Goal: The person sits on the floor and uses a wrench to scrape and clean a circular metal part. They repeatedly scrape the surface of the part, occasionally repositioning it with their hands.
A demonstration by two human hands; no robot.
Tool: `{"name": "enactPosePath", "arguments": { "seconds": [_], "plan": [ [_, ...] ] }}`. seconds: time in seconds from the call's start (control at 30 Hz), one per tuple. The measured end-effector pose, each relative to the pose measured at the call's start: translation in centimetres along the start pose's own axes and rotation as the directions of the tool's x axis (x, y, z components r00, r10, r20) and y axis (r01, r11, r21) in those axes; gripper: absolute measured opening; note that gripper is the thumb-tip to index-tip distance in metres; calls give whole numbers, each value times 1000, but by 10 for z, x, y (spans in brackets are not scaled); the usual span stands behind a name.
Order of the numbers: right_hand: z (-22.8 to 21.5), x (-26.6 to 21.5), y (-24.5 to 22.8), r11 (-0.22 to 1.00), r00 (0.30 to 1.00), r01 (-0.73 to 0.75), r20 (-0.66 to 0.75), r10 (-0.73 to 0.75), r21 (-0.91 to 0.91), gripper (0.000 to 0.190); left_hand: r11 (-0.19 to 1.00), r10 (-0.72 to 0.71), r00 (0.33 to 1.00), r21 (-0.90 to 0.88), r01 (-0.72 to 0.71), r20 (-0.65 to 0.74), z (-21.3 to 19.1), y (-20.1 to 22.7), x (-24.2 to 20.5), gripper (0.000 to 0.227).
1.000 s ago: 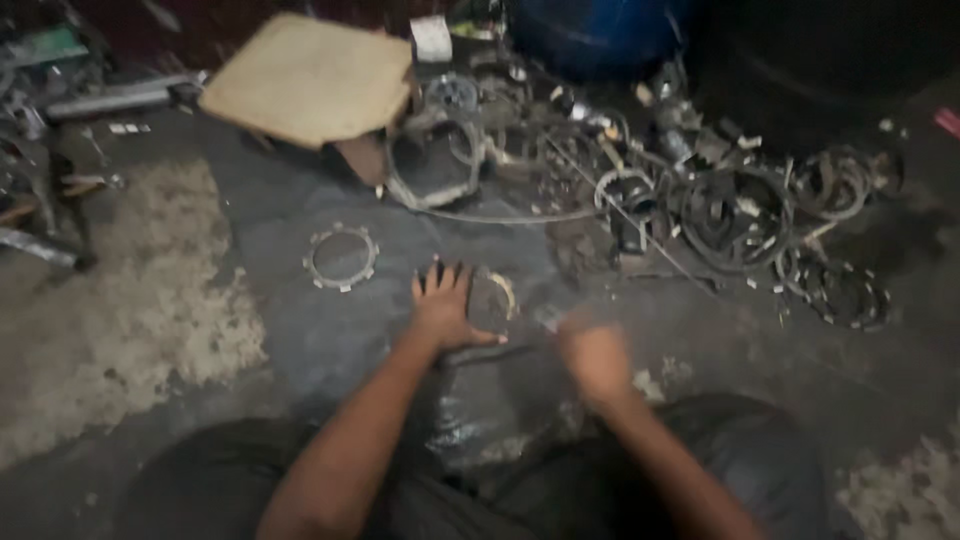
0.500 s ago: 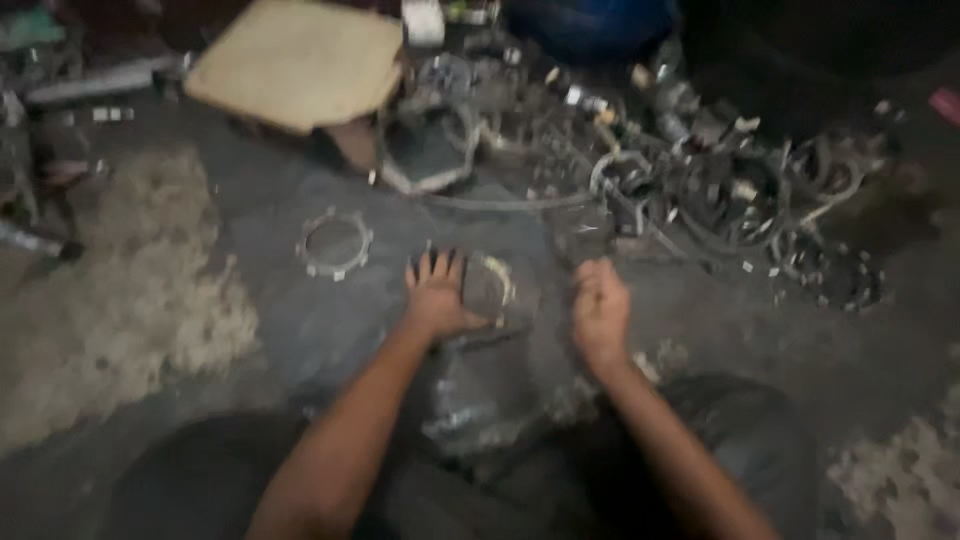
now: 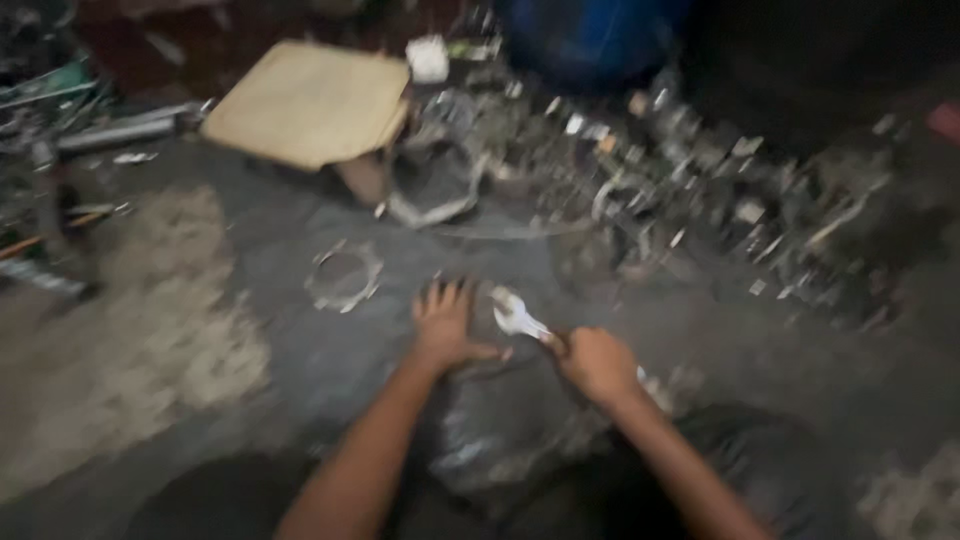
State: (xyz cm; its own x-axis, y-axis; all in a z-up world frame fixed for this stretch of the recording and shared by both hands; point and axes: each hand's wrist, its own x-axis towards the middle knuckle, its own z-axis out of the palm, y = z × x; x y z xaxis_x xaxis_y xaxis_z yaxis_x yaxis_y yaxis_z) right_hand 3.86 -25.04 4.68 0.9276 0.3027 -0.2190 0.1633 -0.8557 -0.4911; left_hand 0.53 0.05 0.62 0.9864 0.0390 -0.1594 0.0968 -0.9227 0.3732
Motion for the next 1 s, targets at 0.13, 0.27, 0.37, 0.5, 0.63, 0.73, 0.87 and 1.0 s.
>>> {"name": "enactPosePath", "arguments": {
  "seconds": [0.13, 0.27, 0.37, 0.5, 0.63, 0.73, 0.87, 1.0],
  "plan": [
    [43, -15, 46, 882, 865, 371, -453, -215, 291, 32, 999, 5, 1000, 43, -5, -16, 16, -5, -11, 142],
    [61, -13, 37, 984, 972, -141, 173, 158, -105, 40, 998, -38, 998, 59, 35, 43, -3, 1, -12, 147],
    [15, 14, 53, 806, 772, 579, -399, -496, 119, 23, 999, -28, 999, 26, 27, 42, -10, 7, 2, 151],
    [-18, 32, 65, 945, 916, 108, -400, 26, 310, 33, 990, -66, 986, 137, 45, 150, -17, 12, -2, 159],
    [-14, 27, 86, 993, 969, 103, -231, -89, 49, 30, 994, -44, 972, 109, 20, 230, -23, 6, -5, 151],
    [-6, 37, 86, 927, 949, 316, -73, -307, 202, 32, 997, -61, 972, 64, 48, 228, -20, 3, -10, 149],
    [21, 33, 70, 742, 968, 218, -240, -79, 634, 34, 995, -59, 979, 88, 43, 193, -15, 4, -6, 148],
    [52, 15, 29, 986, 980, -39, 200, 6, 162, 41, 995, -69, 988, 77, 59, 138, -14, 6, -11, 146]
  ]
}}
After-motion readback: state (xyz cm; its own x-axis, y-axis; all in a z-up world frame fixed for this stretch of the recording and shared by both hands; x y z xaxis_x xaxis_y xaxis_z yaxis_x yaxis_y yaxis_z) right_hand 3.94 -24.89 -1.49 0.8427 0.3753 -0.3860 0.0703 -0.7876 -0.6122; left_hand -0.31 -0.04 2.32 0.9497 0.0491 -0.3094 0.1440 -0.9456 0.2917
